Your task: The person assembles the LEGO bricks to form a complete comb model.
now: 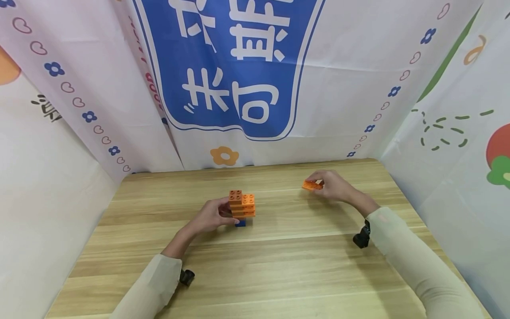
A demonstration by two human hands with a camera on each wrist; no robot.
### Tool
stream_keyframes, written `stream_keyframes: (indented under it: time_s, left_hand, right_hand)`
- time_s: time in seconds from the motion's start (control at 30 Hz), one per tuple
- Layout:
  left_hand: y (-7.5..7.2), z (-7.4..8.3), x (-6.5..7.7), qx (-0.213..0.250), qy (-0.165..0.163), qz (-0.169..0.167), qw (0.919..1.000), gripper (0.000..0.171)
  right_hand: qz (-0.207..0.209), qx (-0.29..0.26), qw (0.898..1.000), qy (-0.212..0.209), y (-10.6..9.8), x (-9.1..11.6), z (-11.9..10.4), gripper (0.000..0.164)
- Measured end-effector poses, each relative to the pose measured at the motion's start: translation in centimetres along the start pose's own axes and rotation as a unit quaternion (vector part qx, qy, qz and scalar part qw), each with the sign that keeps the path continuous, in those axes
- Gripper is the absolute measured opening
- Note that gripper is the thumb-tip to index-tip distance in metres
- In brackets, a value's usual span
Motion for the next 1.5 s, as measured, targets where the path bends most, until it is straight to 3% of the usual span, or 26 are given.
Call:
stream_keyframes:
  time_s: [0.73, 1.5]
  left_hand:
    - [0.2, 0.0, 0.0, -0.004, 0.004, 0.005, 1.0000, 0.033]
    - [0.1, -0.1, -0.1, 0.004, 0.005, 0.004, 1.0000, 0.034]
  right_hand:
    - [-0.016, -0.004, 0.996, -0.090, 0.0, -1.8, -6.1, 0.036]
    - [-0.009, -0.035, 0.980, -0.195, 0.1, -2.9, -12.0, 0.036]
Point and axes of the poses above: each hand's wrist, its own x-axis away from the middle knuckle, its own y-axis out of the palm, z = x × y, the point moved 2 cm from there along -x, towards the middle knuckle, and after that the axes turned 4 degrees about z, right-handed, at the moved point
